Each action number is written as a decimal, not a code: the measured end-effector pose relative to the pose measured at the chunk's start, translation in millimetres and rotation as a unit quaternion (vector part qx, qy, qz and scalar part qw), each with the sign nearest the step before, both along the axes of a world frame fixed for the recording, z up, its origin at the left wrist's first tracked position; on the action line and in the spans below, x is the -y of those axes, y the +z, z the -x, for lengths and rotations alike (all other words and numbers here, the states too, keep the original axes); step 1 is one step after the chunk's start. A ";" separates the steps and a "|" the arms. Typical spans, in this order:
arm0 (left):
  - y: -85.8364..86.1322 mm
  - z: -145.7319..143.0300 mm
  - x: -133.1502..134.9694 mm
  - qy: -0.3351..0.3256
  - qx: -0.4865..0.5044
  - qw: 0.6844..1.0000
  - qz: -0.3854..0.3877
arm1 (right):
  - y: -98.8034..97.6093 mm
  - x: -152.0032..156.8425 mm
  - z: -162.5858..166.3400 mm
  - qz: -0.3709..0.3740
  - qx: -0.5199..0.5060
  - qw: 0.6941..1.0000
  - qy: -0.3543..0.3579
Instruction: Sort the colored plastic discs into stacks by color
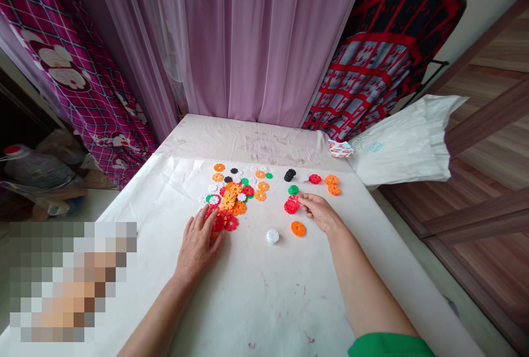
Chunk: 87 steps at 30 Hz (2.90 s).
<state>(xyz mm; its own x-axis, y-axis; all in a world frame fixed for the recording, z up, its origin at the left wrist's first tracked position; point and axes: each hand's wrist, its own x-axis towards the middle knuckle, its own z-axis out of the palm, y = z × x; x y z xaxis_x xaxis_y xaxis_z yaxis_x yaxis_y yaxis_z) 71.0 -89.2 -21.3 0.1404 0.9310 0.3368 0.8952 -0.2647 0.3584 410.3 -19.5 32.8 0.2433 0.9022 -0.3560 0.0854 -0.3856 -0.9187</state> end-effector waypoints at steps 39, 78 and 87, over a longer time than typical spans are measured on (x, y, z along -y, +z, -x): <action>-0.6 0.7 -1.1 -0.001 -0.013 1.000 -0.002 | 2.4 58.8 12.1 -0.066 0.450 0.880 0.141; -1.5 -0.3 -0.7 -0.004 0.000 1.000 -0.004 | 17.7 8.1 107.0 -0.036 0.523 0.793 0.311; -2.1 0.5 -0.4 -0.007 -0.010 1.000 -0.006 | 19.0 9.1 135.1 -0.028 0.565 0.748 0.348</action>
<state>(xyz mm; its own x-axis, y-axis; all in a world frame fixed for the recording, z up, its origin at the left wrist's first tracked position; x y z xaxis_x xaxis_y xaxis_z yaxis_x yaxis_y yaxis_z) 70.6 -88.7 -23.4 0.1604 0.9249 0.3448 0.8987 -0.2813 0.3365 275.2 -28.6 51.9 -0.1745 0.9561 -0.2354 0.9814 0.1494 -0.1210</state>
